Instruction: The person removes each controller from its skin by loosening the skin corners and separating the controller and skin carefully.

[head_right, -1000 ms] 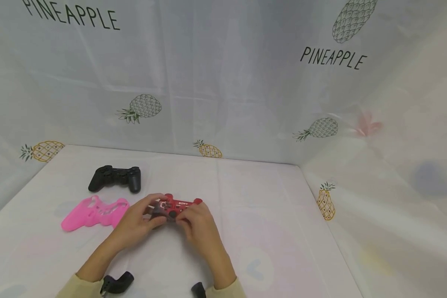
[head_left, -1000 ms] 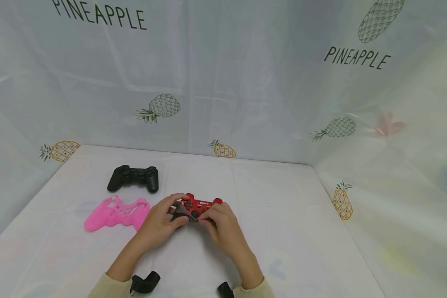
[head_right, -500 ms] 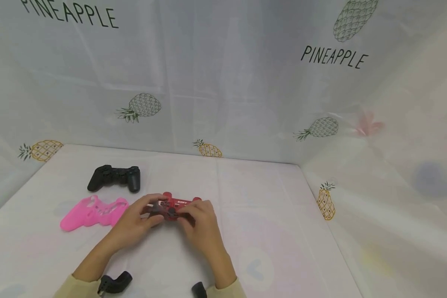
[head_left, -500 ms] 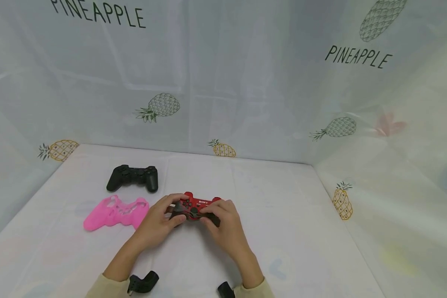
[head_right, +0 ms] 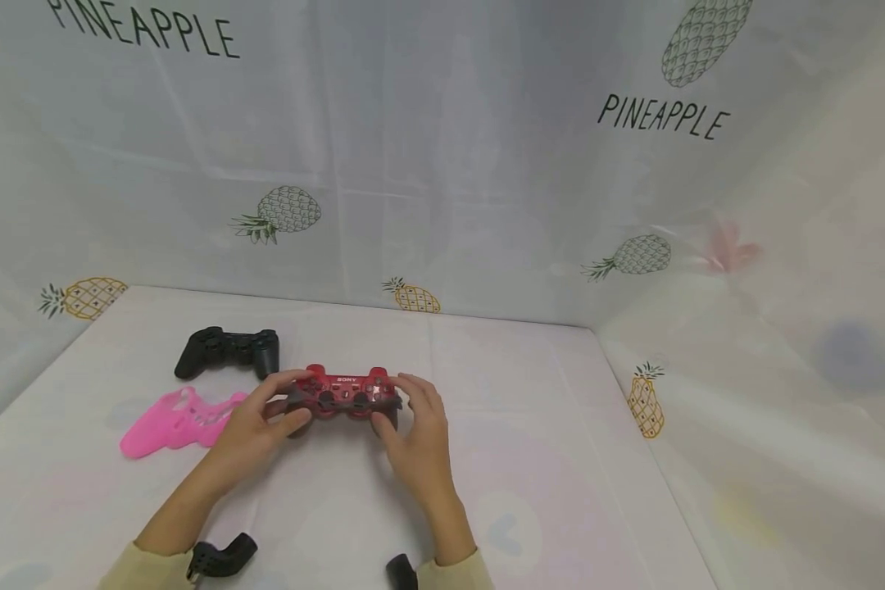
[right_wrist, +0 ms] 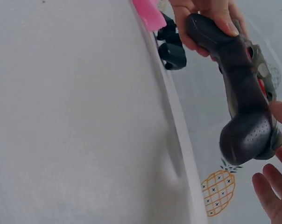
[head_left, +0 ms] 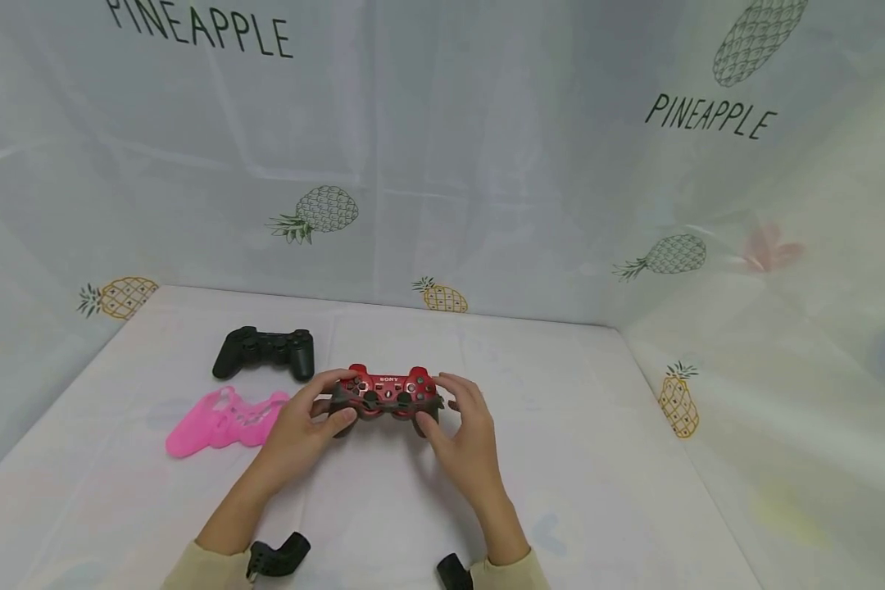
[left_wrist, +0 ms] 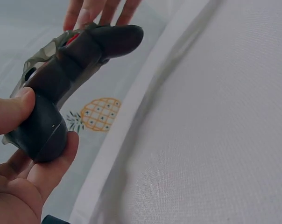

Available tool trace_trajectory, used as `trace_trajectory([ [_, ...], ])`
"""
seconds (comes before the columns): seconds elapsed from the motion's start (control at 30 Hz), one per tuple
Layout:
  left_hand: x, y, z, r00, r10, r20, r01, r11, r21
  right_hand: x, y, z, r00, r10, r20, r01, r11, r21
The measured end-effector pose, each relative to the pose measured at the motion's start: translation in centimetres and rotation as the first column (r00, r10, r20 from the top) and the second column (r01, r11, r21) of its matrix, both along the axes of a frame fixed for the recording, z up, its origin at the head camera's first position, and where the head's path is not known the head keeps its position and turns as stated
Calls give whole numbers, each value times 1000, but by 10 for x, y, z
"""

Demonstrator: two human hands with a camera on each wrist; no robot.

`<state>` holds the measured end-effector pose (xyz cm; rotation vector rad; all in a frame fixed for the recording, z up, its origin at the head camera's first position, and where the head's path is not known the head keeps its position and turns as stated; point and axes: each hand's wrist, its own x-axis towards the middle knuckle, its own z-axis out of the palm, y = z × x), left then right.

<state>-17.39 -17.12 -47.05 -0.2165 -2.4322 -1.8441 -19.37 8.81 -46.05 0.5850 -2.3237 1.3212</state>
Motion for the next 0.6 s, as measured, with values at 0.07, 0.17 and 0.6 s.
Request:
trace_trajectory([
  [0.07,0,0,0,1000,8,11,-8,1000,17,0,0,-1,999,31,25,-30,999,-30],
  [0.17,0,0,0,1000,5,12,-5,999,50,0,1,-3,994,75,73,-70,995,-69],
  [0.6,1,2,0,1000,10,22,-13,993,121,0,0,-4,982,151,116,-134,981,-143],
])
